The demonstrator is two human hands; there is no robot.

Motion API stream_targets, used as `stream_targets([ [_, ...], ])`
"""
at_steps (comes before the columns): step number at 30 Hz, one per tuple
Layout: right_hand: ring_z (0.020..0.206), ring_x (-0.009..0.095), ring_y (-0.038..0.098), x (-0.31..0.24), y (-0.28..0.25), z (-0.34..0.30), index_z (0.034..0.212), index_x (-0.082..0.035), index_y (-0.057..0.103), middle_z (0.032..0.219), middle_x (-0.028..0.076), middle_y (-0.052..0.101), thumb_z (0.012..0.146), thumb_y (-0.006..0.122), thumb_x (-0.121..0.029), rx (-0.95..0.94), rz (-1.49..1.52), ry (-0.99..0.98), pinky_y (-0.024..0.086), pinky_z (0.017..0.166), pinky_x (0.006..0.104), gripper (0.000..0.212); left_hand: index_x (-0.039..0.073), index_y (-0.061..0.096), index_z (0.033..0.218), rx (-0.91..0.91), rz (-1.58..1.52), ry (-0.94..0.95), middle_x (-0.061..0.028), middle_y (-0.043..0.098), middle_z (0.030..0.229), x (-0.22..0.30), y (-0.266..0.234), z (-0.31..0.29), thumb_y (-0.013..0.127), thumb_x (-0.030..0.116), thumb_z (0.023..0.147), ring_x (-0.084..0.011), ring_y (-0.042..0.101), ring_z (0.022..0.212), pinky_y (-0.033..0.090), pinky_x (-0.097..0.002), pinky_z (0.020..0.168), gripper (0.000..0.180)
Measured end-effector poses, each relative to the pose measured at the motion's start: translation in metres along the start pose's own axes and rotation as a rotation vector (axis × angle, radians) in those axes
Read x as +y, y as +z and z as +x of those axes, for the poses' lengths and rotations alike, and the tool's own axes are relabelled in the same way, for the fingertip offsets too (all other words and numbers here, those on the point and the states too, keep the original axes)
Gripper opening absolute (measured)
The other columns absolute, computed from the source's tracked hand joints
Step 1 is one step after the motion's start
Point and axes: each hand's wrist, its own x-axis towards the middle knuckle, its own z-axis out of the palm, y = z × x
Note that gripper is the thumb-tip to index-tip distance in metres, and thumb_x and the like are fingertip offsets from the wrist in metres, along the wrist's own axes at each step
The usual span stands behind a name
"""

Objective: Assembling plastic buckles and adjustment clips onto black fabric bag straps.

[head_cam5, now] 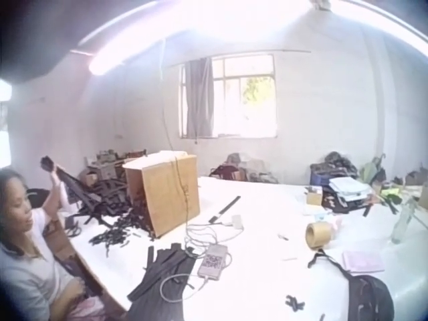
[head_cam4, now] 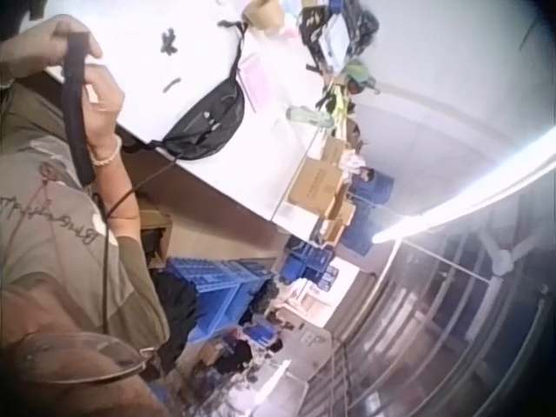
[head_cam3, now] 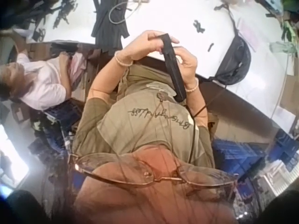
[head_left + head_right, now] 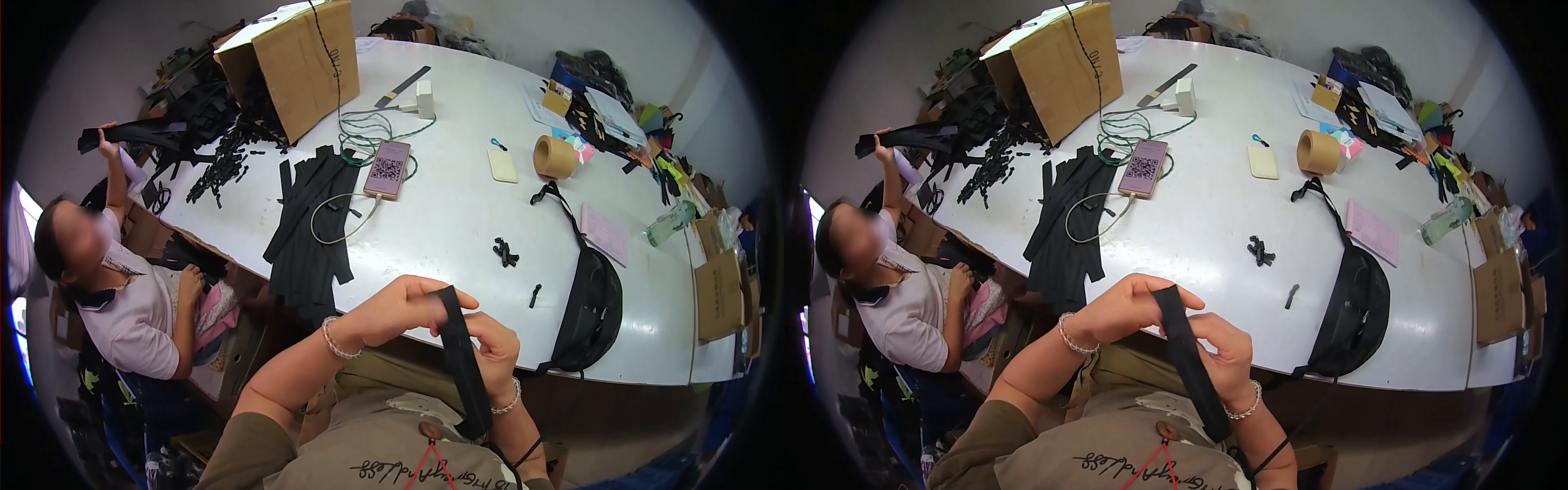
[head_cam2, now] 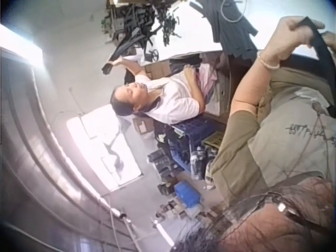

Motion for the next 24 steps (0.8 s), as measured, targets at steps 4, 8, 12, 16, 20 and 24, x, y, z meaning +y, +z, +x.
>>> stream_targets([
  [4,0.071,0.014,0.060,0.008,-0.003,0.000,0.088,0.003,0.064,0.078,0.009,0.063,0.080,0.064,-0.001,0.046,-0.093,0.004,0.047,0.065,0.0242,0.009,-0.004,0.062,0.108,0.127,-0.036,0.066,-0.0115,0.066,0.102,-0.007,0.007,-0.002,0.067,0.001,0.080,-0.0143,0.062,0.093,0.051,-0.0287,0.085,0.029],
  [8,0.071,0.014,0.060,0.012,-0.002,0.001,0.087,0.003,0.063,0.078,0.009,0.064,0.080,0.064,-0.001,0.064,-0.099,0.009,0.047,0.066,0.0245,0.008,-0.003,0.063,0.108,0.146,-0.042,0.130,-0.0093,0.066,0.100,-0.010,0.011,0.001,0.064,0.002,0.083,-0.0115,0.062,0.089,0.051,-0.0261,0.081,0.025],
  [12,0.074,0.015,0.062,0.016,-0.001,0.004,0.089,0.002,0.064,0.082,0.009,0.065,0.081,0.062,0.000,0.052,-0.084,0.018,0.048,0.068,0.0247,0.008,-0.001,0.064,0.107,0.197,0.081,0.122,-0.0025,0.064,0.087,-0.016,0.003,0.007,0.057,0.010,0.090,-0.0069,0.058,0.078,0.048,-0.0219,0.072,0.021],
  [16,0.072,0.017,0.063,0.015,0.001,0.005,0.088,0.002,0.064,0.082,0.009,0.066,0.080,0.061,0.002,0.058,-0.165,0.031,0.048,0.066,0.0252,0.008,0.000,0.066,0.102,0.277,0.129,0.136,0.0014,0.061,0.078,-0.022,-0.001,0.013,0.053,0.018,0.093,-0.0051,0.054,0.072,0.045,-0.0209,0.069,0.023],
  [20,0.068,0.019,0.062,0.016,-0.003,0.001,0.085,0.001,0.064,0.078,0.010,0.064,0.079,0.062,0.002,0.037,-0.246,-0.006,0.048,0.061,0.0266,0.007,0.000,0.065,0.101,0.345,0.031,0.136,0.0002,0.062,0.077,-0.024,-0.002,0.018,0.052,0.020,0.094,-0.0060,0.057,0.070,0.048,-0.0220,0.067,0.024],
  [24,0.066,0.020,0.062,0.014,-0.002,-0.011,0.085,0.000,0.064,0.076,0.010,0.063,0.078,0.062,0.003,-0.025,-0.240,-0.010,0.048,0.060,0.0270,0.008,0.000,0.064,0.101,0.420,-0.059,0.117,-0.0021,0.063,0.077,-0.027,-0.020,0.021,0.052,0.021,0.094,-0.0078,0.060,0.065,0.051,-0.0224,0.061,0.025],
])
